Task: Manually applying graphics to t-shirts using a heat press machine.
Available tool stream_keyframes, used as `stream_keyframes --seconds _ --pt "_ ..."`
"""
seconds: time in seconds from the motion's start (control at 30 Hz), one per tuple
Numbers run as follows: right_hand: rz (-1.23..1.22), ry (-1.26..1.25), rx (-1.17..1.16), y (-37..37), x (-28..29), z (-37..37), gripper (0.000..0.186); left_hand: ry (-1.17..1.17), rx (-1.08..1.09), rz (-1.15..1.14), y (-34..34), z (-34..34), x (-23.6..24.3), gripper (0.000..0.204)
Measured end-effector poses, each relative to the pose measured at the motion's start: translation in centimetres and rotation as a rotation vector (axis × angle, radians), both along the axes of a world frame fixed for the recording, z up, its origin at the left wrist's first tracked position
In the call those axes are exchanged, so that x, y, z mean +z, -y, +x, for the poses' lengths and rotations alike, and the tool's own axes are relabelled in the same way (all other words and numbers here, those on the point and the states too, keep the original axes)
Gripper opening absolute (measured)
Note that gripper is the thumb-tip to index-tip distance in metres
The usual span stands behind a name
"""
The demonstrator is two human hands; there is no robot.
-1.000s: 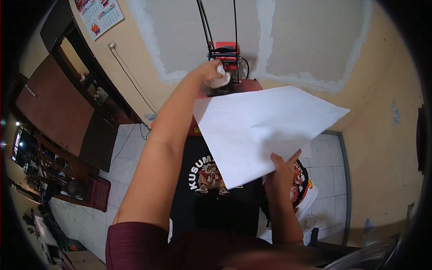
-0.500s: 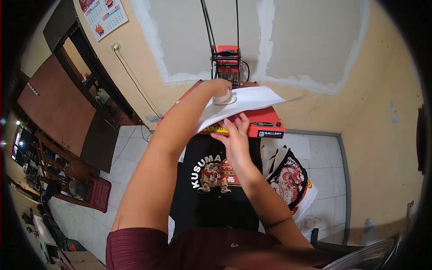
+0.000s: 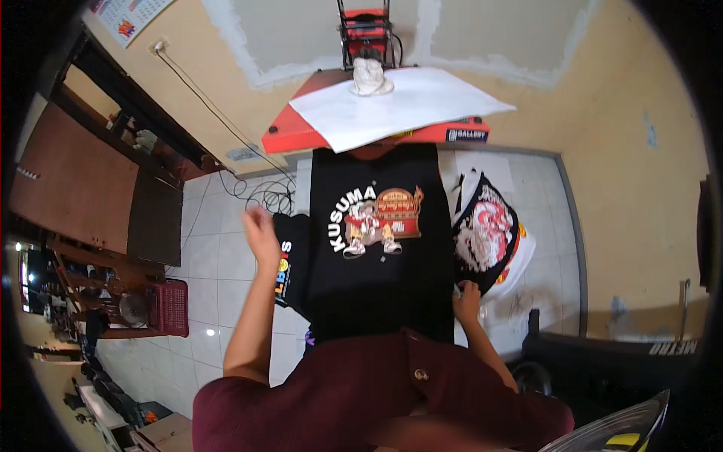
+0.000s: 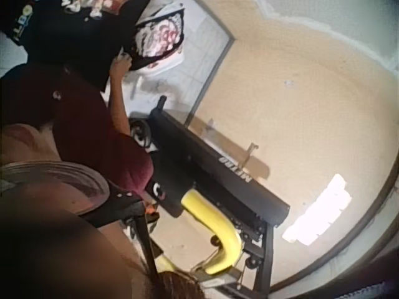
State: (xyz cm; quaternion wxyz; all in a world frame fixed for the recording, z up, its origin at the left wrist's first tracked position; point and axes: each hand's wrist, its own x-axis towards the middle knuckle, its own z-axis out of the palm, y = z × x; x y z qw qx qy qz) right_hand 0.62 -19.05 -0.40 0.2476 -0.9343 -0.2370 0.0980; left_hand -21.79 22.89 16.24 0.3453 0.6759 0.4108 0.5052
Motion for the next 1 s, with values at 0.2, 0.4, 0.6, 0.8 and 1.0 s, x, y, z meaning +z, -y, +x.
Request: stream_keyframes --seconds 0.2,0.4,0.6,0.8,1.0 --pt "0.203 -0.244 -0.150 3.0 -3.9 -4.7 0.036 -0.331 -0.320 -0.770 12.7 -16.9 -22.0 0.036" --pt "0.224 -0.276 -0.189 4.1 -4.4 -5.9 0.050 -0.345 -0.460 -0.950 14.2 -17.7 -22.1 0.052" --pt "0.590 -1.067 -0.402 6.9 -7.0 -6.1 0.070 -0.507 -0.612 -1.586 12.4 -17.6 -13.8 0.049" --pt "0.145 -0.242 -0.265 5.8 -5.3 -7.0 0.044 -0.541 -0.829 -1.443 11.2 -19.1 -15.0 0.033" --pt "-0.027 0.176 -0.232 4.4 -1.7 -9.3 0.017 -0.513 -0.918 -1.112 10.4 -18.9 -17.3 0.009"
